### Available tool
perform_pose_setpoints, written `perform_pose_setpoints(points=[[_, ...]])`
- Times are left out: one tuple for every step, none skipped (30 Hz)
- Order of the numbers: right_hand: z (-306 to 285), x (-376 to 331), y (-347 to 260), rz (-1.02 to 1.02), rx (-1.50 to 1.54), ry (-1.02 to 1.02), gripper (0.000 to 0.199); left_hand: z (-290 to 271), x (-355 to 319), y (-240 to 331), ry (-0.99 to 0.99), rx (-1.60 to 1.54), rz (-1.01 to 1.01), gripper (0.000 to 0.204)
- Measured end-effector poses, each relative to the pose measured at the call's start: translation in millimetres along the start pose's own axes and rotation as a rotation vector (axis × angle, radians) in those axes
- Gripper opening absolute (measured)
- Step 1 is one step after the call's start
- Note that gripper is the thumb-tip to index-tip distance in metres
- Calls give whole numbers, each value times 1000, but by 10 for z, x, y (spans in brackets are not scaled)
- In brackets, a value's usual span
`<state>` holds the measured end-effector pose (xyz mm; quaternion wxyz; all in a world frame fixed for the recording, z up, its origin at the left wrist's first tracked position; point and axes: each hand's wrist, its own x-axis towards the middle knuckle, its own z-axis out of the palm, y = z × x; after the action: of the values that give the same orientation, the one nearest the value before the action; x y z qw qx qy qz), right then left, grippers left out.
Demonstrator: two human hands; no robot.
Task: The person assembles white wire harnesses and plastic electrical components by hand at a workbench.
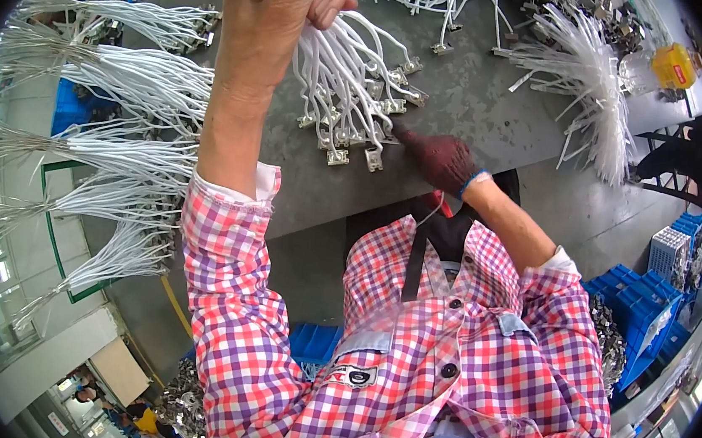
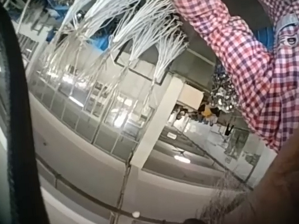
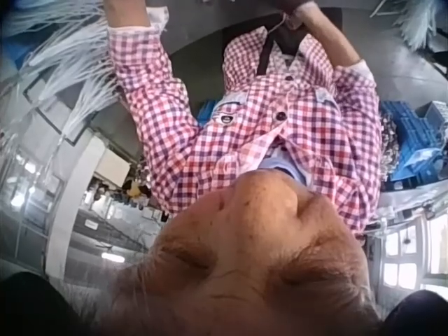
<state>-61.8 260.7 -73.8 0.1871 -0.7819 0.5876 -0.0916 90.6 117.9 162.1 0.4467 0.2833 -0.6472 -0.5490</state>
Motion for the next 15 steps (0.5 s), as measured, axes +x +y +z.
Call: perform_pose_setpoints(points=[[-45, 33, -2, -26, 27, 21, 58, 8, 2, -3, -9, -5, 2, 34], [-101, 88, -6, -41, 31, 2, 54, 11, 7, -1, -18, -10, 3, 34], [-149, 150, -16, -76, 31, 8, 50, 15, 7, -4, 1, 8, 8, 35], [-183, 217, -38, -63, 32, -15, 50, 16, 11, -10, 13, 18, 9, 35], [-204, 278, -68, -57, 20, -43, 47, 16, 12, -21, 26, 28, 11, 35], [-211, 335, -95, -50, 10, -72, 45, 9, 15, -33, 15, 15, 12, 35], [-209, 393, -118, -55, 12, -72, 45, 6, 29, -48, 13, 12, 13, 36], [-195, 445, -135, -3, -5, -100, 44, -4, 38, -71, 10, 8, 13, 36], [-178, 493, -147, 46, -22, -130, 43, 12, 90, -103, -166, -348, 93, 36], [-159, 511, -146, 32, -33, -139, 43, -19, 65, -111, -244, -523, 137, 37], [-140, 526, -138, 26, -38, -134, 43, -28, 72, -126, -333, -699, 169, 37], [-135, 541, -118, -1, -33, -123, 42, -64, 52, -114, -160, -352, 88, 37], [-129, 543, -98, 4, -56, -143, 41, -89, 51, -106, -60, -174, 44, 38], [-140, 542, -79, 8, -33, -140, 42, -109, 57, -87, 29, -1, -16, 39], [-152, 526, -58, 0, -34, -131, 42, -123, 67, -77, 31, 7, -7, 39]])
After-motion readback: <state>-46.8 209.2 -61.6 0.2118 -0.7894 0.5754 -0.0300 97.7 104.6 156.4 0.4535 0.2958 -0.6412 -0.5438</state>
